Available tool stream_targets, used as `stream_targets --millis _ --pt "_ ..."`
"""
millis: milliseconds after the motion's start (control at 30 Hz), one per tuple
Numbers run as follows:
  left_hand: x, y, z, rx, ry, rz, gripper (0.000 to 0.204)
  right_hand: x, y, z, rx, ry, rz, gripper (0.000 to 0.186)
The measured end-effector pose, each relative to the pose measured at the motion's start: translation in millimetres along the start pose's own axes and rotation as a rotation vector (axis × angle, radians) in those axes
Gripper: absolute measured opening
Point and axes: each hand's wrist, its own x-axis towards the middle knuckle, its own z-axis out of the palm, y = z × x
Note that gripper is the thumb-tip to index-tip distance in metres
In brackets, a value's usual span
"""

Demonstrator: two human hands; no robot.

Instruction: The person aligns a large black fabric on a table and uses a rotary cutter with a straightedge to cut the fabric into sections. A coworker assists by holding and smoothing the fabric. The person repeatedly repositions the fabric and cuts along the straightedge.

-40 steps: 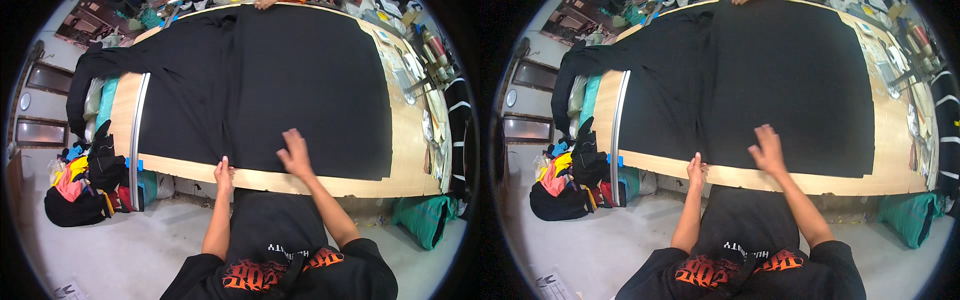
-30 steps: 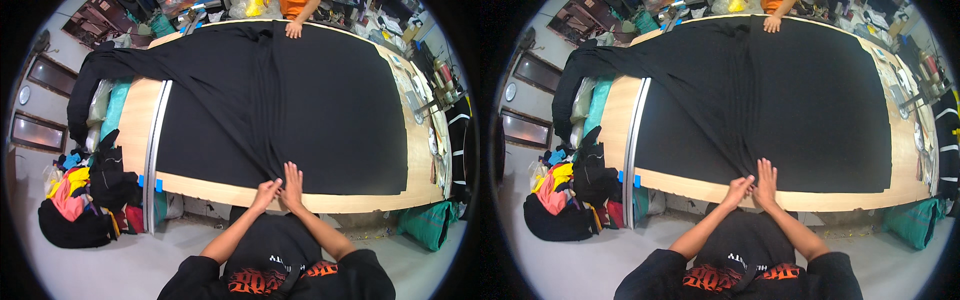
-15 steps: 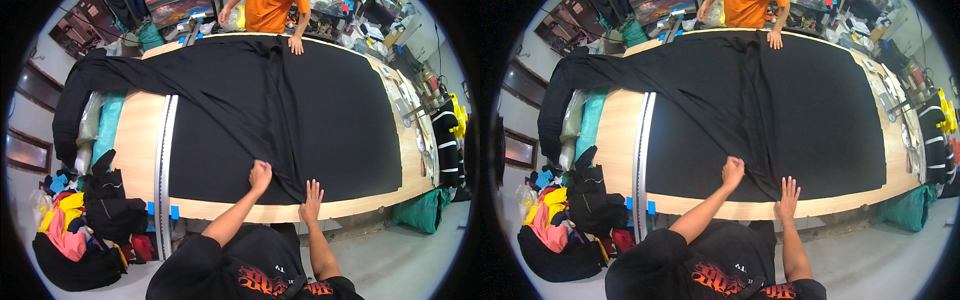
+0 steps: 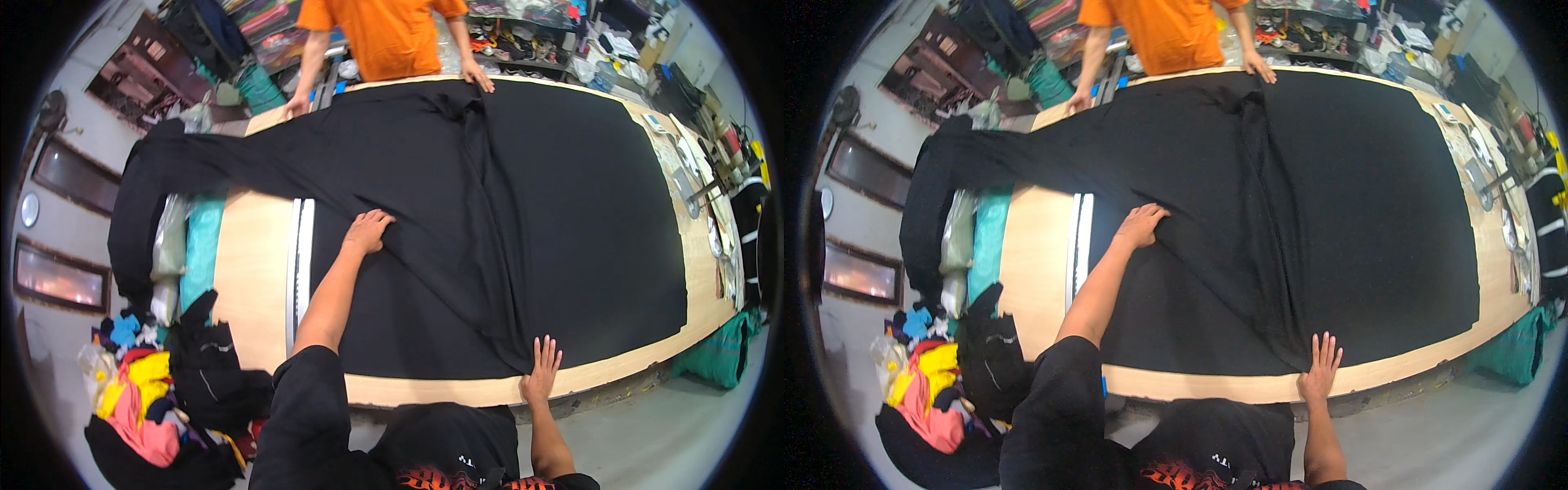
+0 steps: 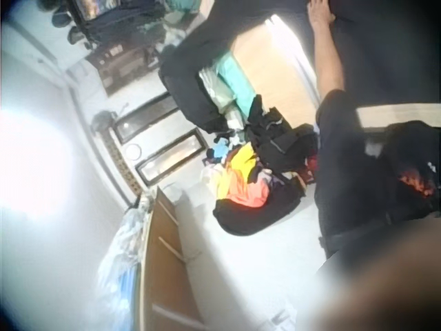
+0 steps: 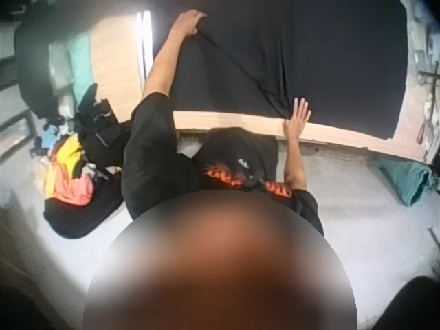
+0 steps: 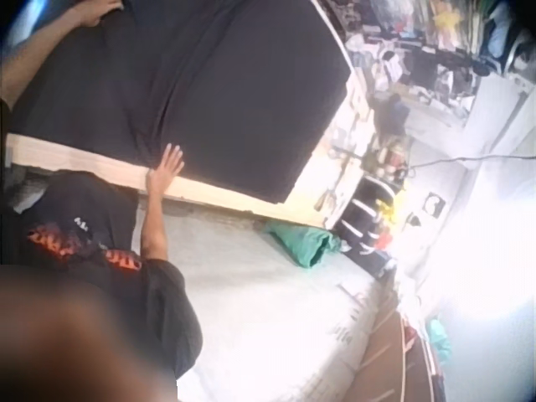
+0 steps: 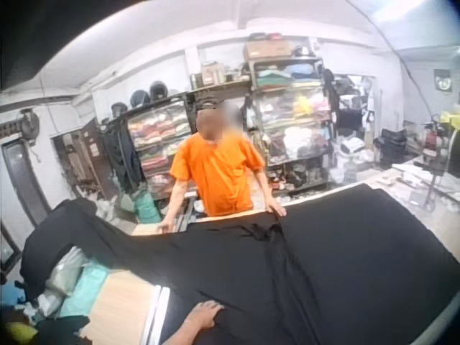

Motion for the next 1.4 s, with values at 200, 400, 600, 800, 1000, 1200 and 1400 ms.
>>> stream_targets --millis 200,400,600,800,1000,1200,1400 --pt "51 -70 -22 0.429 -0.158 0.007 0.059 8 3 -1 0.011 0.035 0.009 0.11" --pt "20 -201 -47 0.743 -0.146 -0.02 0.02 13 2 2 0.01 0.002 0.032 0.111" --pt "-160 -251 -24 0.428 -0.069 0.04 0.023 16 -6 7 -0.016 -0.021 0.063 0.112" --pt "-390 -205 36 0.238 0.032 -0.269 0.015 14 -8 12 -0.039 0.043 -0.004 0.112" --pt "-439 -141 104 -0.008 0.246 -0.95 0.024 9 -12 13 -0.06 0.013 0.041 0.115" --pt "-359 -167 130 -0.218 0.264 -1.293 0.039 4 -17 7 -0.074 0.032 -0.004 0.119" --pt "-329 -202 155 -0.469 0.53 -1.507 0.048 0 -17 4 -0.033 0.007 0.004 0.121"
